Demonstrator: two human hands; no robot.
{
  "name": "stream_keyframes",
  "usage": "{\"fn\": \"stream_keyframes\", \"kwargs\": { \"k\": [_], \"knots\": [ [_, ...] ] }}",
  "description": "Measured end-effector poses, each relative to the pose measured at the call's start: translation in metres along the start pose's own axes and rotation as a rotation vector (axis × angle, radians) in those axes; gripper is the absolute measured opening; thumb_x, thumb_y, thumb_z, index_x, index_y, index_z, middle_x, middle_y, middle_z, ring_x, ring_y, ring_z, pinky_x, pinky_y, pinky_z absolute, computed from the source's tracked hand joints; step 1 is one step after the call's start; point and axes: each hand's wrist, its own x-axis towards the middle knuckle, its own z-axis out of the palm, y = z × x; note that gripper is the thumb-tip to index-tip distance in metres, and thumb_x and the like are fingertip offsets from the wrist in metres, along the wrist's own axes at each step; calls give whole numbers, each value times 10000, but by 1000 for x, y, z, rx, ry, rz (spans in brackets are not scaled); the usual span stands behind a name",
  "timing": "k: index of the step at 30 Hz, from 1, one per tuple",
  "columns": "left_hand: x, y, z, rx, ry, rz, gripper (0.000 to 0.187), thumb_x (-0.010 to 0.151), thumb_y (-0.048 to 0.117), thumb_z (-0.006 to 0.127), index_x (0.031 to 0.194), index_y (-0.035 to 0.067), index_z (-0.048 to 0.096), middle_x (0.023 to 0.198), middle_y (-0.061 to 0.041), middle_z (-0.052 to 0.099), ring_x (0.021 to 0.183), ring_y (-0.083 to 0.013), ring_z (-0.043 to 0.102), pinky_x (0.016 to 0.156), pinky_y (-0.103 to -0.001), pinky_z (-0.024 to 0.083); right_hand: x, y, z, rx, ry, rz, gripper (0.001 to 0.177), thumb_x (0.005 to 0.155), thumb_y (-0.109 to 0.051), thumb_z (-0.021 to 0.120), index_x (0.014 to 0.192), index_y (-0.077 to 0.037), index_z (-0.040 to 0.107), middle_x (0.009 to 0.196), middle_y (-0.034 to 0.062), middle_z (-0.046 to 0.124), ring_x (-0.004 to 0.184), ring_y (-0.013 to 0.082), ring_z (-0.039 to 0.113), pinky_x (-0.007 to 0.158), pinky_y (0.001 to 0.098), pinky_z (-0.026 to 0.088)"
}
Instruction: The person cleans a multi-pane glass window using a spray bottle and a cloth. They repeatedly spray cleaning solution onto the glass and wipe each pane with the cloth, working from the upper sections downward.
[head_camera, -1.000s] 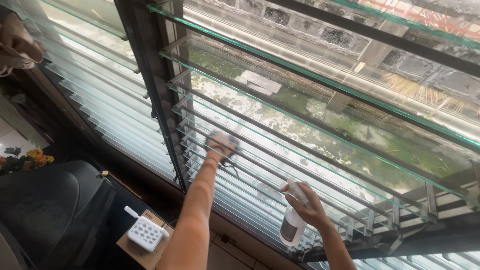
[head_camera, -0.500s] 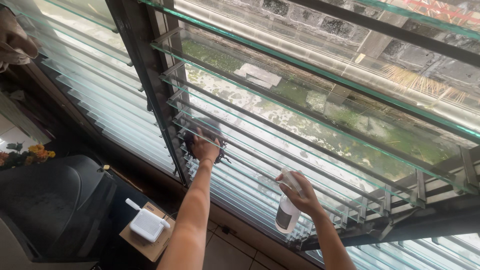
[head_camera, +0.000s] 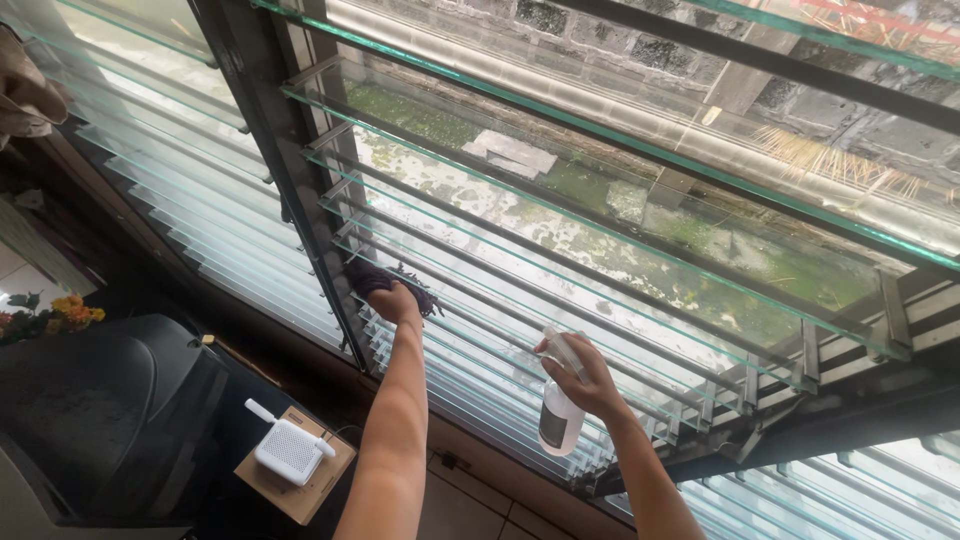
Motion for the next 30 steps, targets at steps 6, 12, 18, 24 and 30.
{"fn": "stream_keyframes", "kwargs": {
  "k": [6, 12, 18, 24, 30],
  "knots": [
    [-48, -1, -17, -387, -169, -318, 385, 982, 90, 494, 1338, -46, 432, 1203, -235, 624, 1093, -316, 712, 917, -386, 642, 1, 5, 0, 16, -11, -4, 210, 913, -193, 703, 1097, -98, 737, 1065, 78, 648, 998, 217, 662, 845, 376, 536],
    [-149, -24, -2, -534, -182, -425, 388, 941, 112, 592, 1319, 26, 573, 1215, -157, 683, 995, -269, 735, 811, -354, 642, 1, 2, 3, 12, 11, -7, 220, 902, -170, 703, 1106, -91, 727, 1079, 84, 645, 1013, 220, 664, 855, 366, 538],
    [-231, -43, 16, -653, -180, -592, 402, 903, 108, 635, 1290, 5, 605, 1195, -129, 702, 952, -254, 734, 766, -395, 616, 0, 3, 4, -54, 28, 20, 216, 892, -166, 722, 1085, -69, 740, 1055, 89, 659, 995, 219, 673, 868, 348, 537],
    [-186, -45, 20, -757, -232, -709, 419, 939, 106, 627, 1303, -90, 554, 1217, -195, 671, 973, -310, 718, 751, -430, 616, 1, 5, 4, -4, 22, 5, 227, 895, -180, 713, 1101, -86, 731, 1074, 77, 649, 1005, 223, 677, 859, 360, 546],
    [-87, -22, 15, -723, -152, -692, 414, 912, 87, 627, 1287, -84, 578, 1222, -202, 677, 971, -293, 724, 770, -416, 620, 0, 6, 3, -66, 12, -17, 211, 918, -207, 707, 1094, -96, 741, 1056, 80, 662, 1025, 231, 664, 871, 385, 538]
  ]
}}
